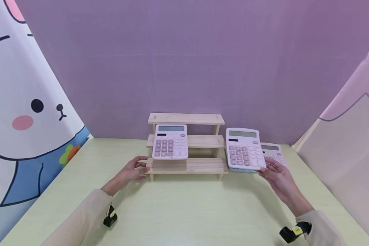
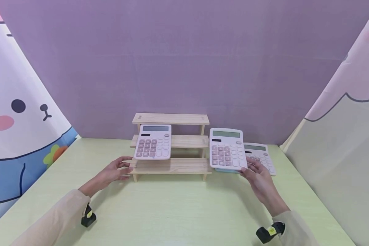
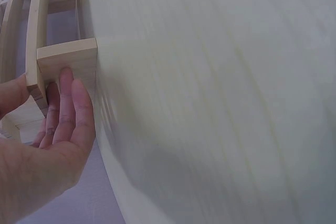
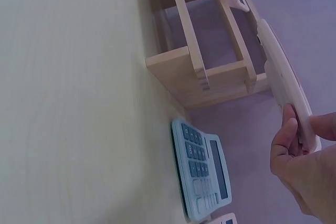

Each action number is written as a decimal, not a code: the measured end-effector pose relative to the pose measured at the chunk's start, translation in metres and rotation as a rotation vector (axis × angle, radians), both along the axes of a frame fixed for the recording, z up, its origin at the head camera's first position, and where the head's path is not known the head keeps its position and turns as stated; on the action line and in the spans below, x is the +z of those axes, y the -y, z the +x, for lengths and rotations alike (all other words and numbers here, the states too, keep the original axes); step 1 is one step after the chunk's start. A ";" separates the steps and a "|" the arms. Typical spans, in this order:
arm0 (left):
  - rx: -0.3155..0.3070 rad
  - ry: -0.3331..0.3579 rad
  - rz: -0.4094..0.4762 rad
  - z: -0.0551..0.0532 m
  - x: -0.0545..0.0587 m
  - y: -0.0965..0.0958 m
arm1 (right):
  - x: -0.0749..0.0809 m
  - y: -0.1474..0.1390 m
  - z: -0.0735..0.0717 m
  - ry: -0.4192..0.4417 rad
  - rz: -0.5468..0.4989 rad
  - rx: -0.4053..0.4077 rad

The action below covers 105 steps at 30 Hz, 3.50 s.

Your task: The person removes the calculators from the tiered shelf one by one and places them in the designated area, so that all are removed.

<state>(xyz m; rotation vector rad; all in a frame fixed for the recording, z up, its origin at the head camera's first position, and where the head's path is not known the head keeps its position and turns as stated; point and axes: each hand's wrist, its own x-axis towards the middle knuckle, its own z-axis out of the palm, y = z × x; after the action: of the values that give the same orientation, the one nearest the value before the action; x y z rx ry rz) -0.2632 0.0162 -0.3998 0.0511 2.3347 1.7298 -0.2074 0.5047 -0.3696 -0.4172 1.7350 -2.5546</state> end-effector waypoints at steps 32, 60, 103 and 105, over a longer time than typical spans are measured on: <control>-0.011 -0.015 0.004 0.001 0.000 0.000 | -0.034 -0.029 0.016 0.046 0.016 -0.009; -0.010 -0.018 0.001 0.002 0.001 -0.001 | -0.053 -0.035 0.032 0.237 0.253 -0.081; 0.004 -0.006 0.007 -0.003 -0.005 0.001 | -0.056 -0.027 0.036 0.360 0.533 -0.133; -0.002 -0.009 0.006 -0.004 -0.006 0.002 | -0.056 -0.027 0.036 0.361 0.555 -0.138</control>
<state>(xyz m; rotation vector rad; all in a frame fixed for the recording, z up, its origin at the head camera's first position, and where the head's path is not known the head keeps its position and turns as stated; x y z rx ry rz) -0.2673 0.0146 -0.4057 0.0620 2.3346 1.7391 -0.1714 0.5317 -0.4251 0.1789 2.2434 -1.9202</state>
